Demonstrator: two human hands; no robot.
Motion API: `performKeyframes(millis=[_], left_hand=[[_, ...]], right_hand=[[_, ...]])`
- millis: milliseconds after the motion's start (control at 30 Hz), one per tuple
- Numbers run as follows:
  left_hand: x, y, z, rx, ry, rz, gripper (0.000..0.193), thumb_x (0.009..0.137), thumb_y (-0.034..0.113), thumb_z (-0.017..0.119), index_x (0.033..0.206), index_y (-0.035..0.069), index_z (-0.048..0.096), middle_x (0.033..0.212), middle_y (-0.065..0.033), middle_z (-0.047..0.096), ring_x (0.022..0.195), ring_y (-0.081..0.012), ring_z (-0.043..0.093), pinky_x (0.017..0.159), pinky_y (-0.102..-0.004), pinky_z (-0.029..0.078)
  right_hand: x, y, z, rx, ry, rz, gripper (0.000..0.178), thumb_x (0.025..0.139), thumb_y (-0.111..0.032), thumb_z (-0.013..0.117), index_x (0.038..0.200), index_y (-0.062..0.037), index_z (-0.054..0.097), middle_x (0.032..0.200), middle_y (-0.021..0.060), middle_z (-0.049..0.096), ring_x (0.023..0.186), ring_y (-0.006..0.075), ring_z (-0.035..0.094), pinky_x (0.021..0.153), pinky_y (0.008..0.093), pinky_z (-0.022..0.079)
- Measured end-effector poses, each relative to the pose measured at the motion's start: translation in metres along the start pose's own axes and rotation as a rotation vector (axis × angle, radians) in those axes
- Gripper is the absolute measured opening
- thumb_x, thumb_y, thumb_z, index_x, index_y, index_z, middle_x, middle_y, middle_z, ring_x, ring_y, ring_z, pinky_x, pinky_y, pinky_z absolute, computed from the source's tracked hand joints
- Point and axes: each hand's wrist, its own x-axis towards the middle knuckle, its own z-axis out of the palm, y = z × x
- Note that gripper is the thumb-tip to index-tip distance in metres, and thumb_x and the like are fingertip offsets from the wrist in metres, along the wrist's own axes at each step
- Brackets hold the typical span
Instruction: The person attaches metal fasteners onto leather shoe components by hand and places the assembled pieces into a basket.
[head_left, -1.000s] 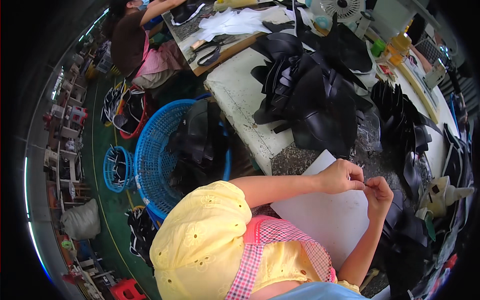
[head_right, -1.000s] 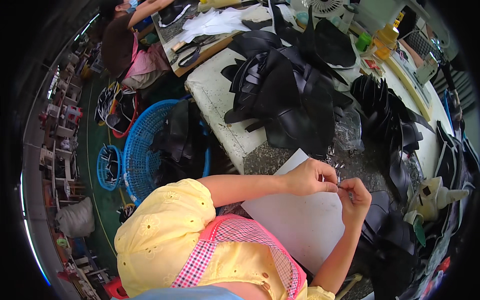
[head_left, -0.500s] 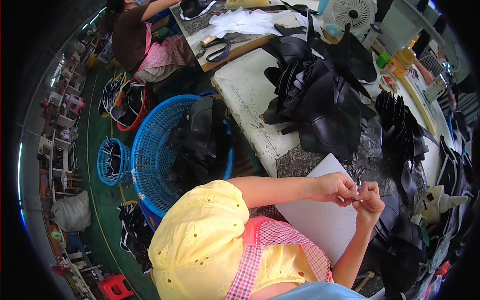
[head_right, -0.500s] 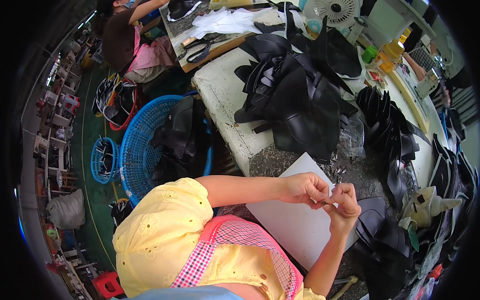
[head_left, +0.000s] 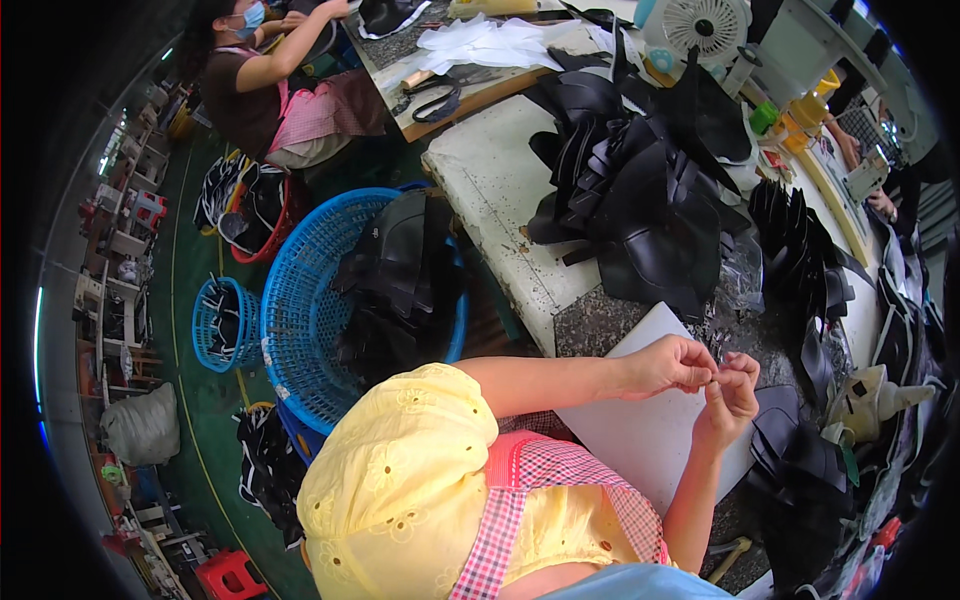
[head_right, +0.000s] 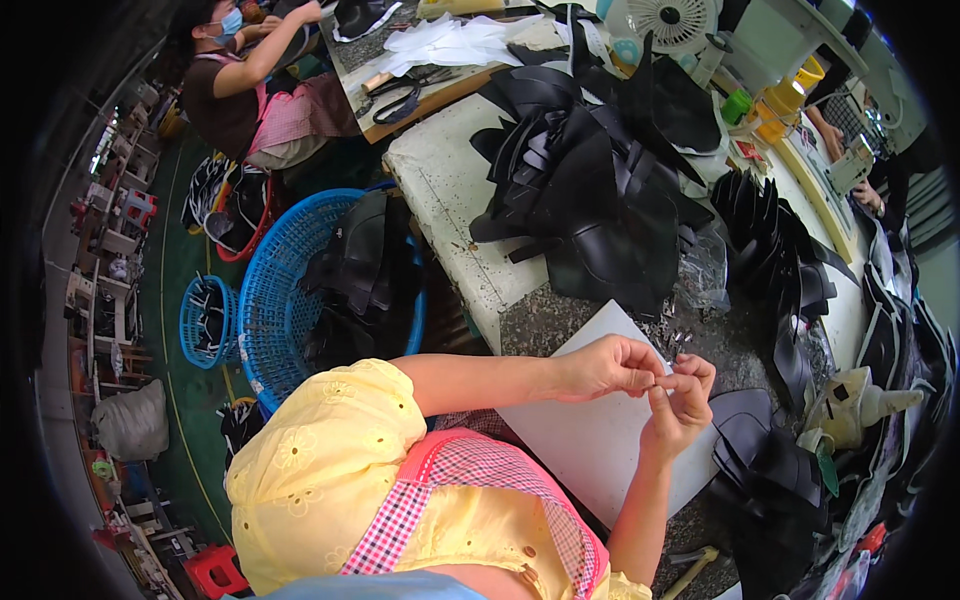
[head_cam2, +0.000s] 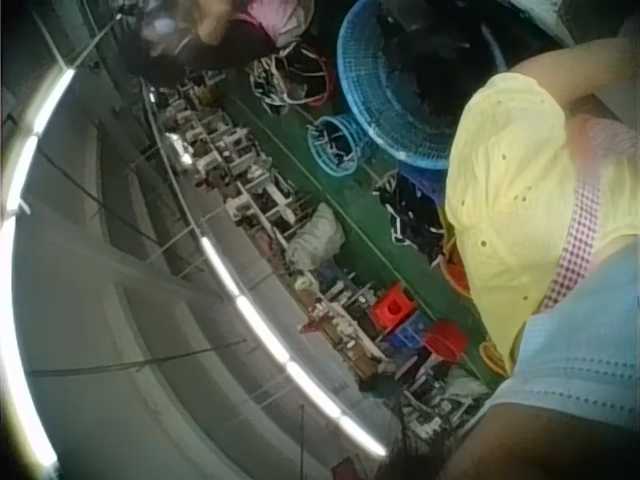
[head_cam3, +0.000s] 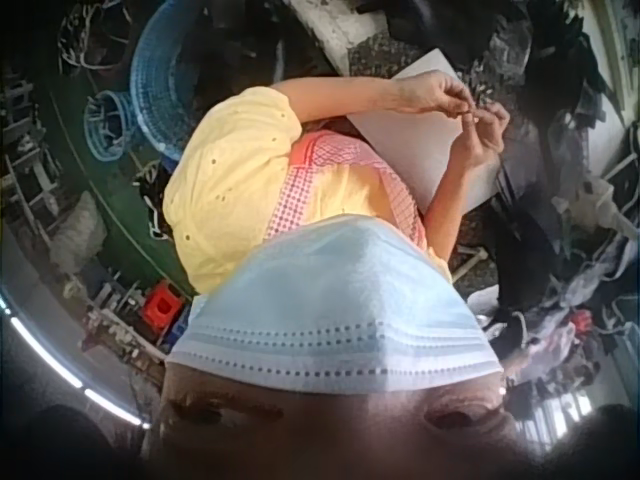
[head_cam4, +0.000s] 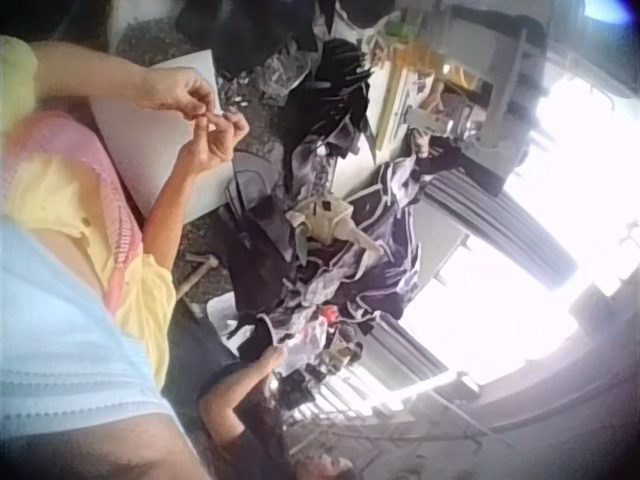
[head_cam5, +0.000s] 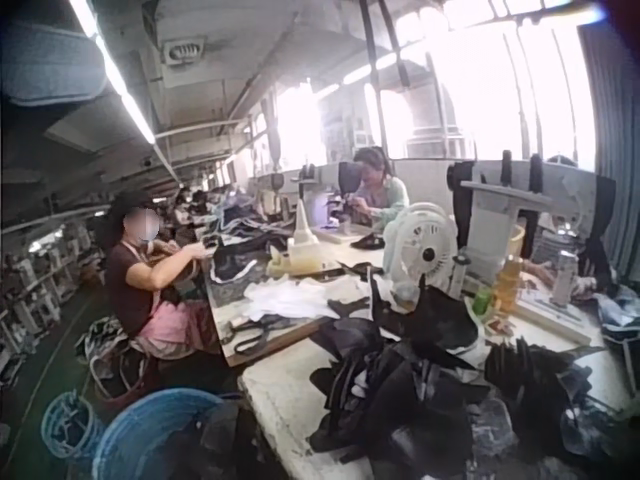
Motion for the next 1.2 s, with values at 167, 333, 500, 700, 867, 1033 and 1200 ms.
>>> performKeyframes(millis=[167, 333, 500, 700, 867, 1033, 1200], left_hand=[[-0.001, 0.0, -0.012, -0.104, 0.225, 0.089, 0.003, 0.075, 0.004, 0.06, 0.078, 0.002, 0.059, 0.073, -0.0035, 0.057, 0.068, -0.0101, 0.051, 0.066, -0.0229, 0.04], [-0.014, 0.08, -0.016, 1.261, 0.252, 0.458, 0.012, 0.071, 0.012, 0.066, 0.08, 0.004, 0.062, 0.08, -0.0063, 0.06, 0.074, -0.0168, 0.056, 0.065, -0.0288, 0.043], [0.008, 0.175, -0.052, 2.244, 0.724, 0.71, 0.067, 0.062, 0.039, 0.068, 0.116, 0.006, 0.046, 0.1, -0.0101, 0.05, 0.088, -0.0276, 0.045, 0.078, -0.0347, 0.04], [0.01, 0.166, -0.039, 2.369, 0.562, 0.961, 0.055, 0.06, 0.027, 0.072, 0.11, 0.014, 0.053, 0.101, -0.0057, 0.049, 0.094, -0.0255, 0.044, 0.08, -0.0341, 0.038], [-0.015, 0.146, -0.056, 2.09, 0.905, 1.044, 0.045, 0.068, 0.02, 0.069, 0.108, 0.006, 0.053, 0.091, -0.0078, 0.053, 0.087, -0.0263, 0.048, 0.079, -0.0361, 0.037], [-0.029, 0.1, -0.08, 2.033, 0.904, 0.829, 0.073, 0.063, 0.013, 0.072, 0.125, 0.004, 0.035, 0.093, -0.011, 0.048, 0.086, -0.0279, 0.045, 0.078, -0.038, 0.036], [-0.025, 0.095, -0.082, 1.96, 1.04, 0.846, 0.087, 0.06, 0.002, 0.072, 0.132, 0.005, 0.023, 0.098, -0.0143, 0.043, 0.09, -0.0294, 0.04, 0.081, -0.0404, 0.032]], right_hand=[[0.001, 0.012, 0.012, 0.091, -0.042, 0.129, 0.01, 0.062, -0.001, 0.065, 0.069, -0.0028, 0.058, 0.093, 0.007, 0.047, 0.09, 0.0165, 0.044, 0.079, 0.0286, 0.034], [0.003, 0.004, 0.017, 0.254, -0.086, 0.239, 0.009, 0.071, 0.005, 0.06, 0.076, -0.0016, 0.057, 0.089, 0.006, 0.052, 0.079, 0.0128, 0.05, 0.072, 0.0238, 0.04], [0.006, 0.005, 0.015, 0.293, -0.079, 0.334, 0.007, 0.076, -0.001, 0.059, 0.081, 0.0007, 0.055, 0.081, 0.0071, 0.057, 0.072, 0.0134, 0.054, 0.067, 0.0256, 0.044], [0.003, 0.008, 0.012, 0.237, -0.16, 0.414, 0.011, 0.074, -0.002, 0.063, 0.081, 0.0002, 0.056, 0.078, 0.0055, 0.059, 0.072, 0.0113, 0.056, 0.068, 0.023, 0.045], [0.01, 0.01, 0.003, 0.18, -0.062, 0.431, 0.012, 0.074, -0.005, 0.064, 0.081, -0.0003, 0.056, 0.075, 0.0038, 0.059, 0.068, 0.0106, 0.056, 0.065, 0.022, 0.045], [0.008, 0.008, 0.009, 0.181, -0.151, 0.443, 0.011, 0.074, -0.004, 0.064, 0.08, -0.0003, 0.056, 0.075, 0.0041, 0.059, 0.069, 0.0101, 0.056, 0.065, 0.0214, 0.044], [0.005, 0.005, 0.002, 0.183, -0.132, 0.4, 0.011, 0.074, -0.003, 0.064, 0.081, 0.0, 0.056, 0.075, 0.0043, 0.059, 0.069, 0.0099, 0.055, 0.066, 0.0214, 0.044]])
